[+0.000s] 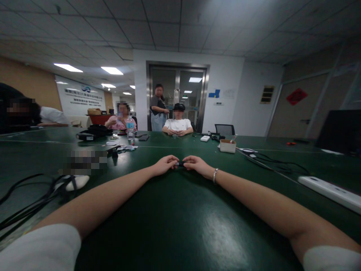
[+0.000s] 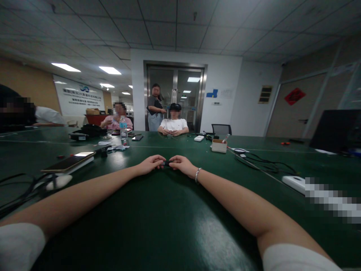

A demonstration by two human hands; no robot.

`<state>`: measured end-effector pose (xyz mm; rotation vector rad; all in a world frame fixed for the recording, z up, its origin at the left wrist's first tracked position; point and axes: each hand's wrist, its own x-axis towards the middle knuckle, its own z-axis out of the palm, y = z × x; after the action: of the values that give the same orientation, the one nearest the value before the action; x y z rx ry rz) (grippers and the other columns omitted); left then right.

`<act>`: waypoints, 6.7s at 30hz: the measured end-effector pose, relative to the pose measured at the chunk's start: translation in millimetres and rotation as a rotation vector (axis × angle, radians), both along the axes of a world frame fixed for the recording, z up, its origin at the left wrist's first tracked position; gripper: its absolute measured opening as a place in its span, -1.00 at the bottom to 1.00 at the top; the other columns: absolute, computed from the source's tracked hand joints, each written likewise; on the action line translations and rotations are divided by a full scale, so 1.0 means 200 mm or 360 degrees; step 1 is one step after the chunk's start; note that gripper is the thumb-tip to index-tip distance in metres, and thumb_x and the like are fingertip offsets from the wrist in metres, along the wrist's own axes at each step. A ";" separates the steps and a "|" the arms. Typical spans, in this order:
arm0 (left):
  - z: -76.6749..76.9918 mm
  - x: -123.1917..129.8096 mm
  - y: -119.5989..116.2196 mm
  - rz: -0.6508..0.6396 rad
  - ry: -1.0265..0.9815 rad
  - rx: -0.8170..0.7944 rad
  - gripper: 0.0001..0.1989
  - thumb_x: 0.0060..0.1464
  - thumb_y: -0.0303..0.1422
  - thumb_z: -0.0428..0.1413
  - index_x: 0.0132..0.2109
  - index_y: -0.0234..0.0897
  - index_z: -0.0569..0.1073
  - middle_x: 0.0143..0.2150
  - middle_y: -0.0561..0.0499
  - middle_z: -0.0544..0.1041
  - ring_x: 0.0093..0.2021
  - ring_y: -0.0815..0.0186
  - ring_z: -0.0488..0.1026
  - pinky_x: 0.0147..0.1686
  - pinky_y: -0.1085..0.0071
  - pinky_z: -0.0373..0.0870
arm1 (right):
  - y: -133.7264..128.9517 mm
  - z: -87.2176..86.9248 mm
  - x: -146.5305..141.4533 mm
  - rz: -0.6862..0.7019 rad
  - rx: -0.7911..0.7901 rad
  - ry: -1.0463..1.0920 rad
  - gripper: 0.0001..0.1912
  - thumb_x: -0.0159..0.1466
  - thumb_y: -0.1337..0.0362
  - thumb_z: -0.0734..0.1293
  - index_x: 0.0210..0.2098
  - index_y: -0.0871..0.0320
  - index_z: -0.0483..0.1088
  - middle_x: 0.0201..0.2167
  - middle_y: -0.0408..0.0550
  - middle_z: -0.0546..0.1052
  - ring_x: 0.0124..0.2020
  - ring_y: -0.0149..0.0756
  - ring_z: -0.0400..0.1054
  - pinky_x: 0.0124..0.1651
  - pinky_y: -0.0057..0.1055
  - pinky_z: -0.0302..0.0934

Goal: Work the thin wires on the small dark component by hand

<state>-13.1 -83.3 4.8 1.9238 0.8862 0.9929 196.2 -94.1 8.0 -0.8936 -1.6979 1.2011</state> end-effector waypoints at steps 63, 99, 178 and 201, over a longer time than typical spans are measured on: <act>-0.03 -0.02 0.05 -0.0048 0.0112 0.0041 -0.64 0.04 -0.19 0.12 -0.11 -0.39 0.43 -0.37 -0.02 0.50 -0.37 0.37 0.40 -0.30 0.39 0.32 | -0.02 0.02 0.00 -0.0067 0.0079 -0.0259 -0.77 0.11 0.33 0.43 -0.23 0.23 0.40 -0.49 -0.17 0.47 -0.60 -0.56 0.22 -0.57 -0.60 0.06; -0.01 -0.03 0.01 0.0064 0.0173 0.0179 -0.63 -0.03 -0.23 0.19 -0.11 -0.38 0.46 -0.25 -0.07 0.52 -0.30 0.36 0.40 -0.22 0.37 0.34 | 0.01 0.00 0.01 -0.0035 0.0071 -0.0209 -0.73 0.10 0.30 0.44 -0.21 0.23 0.40 -0.46 -0.12 0.50 -0.57 -0.54 0.25 -0.58 -0.62 0.09; -0.01 -0.02 -0.02 0.0152 0.0402 0.0513 -0.63 0.02 -0.21 0.11 -0.04 -0.29 0.43 -0.17 -0.04 0.49 -0.27 0.34 0.40 -0.22 0.39 0.36 | 0.02 0.00 0.01 -0.0048 0.0048 -0.0216 -0.76 0.12 0.32 0.42 -0.21 0.23 0.40 -0.45 -0.13 0.50 -0.58 -0.54 0.25 -0.58 -0.60 0.07; -0.02 -0.01 -0.02 0.0109 0.0259 0.0414 -0.68 0.08 -0.19 0.05 -0.10 -0.31 0.43 -0.24 -0.04 0.50 -0.29 0.34 0.41 -0.23 0.37 0.37 | 0.03 -0.01 0.01 -0.0013 0.0053 -0.0192 -0.66 0.05 0.27 0.47 -0.20 0.22 0.39 -0.48 -0.17 0.46 -0.56 -0.53 0.27 -0.57 -0.60 0.08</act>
<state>-15.8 -87.2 1.1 2.2320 0.9586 1.0451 198.8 -88.3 5.4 -0.9683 -1.8028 1.1299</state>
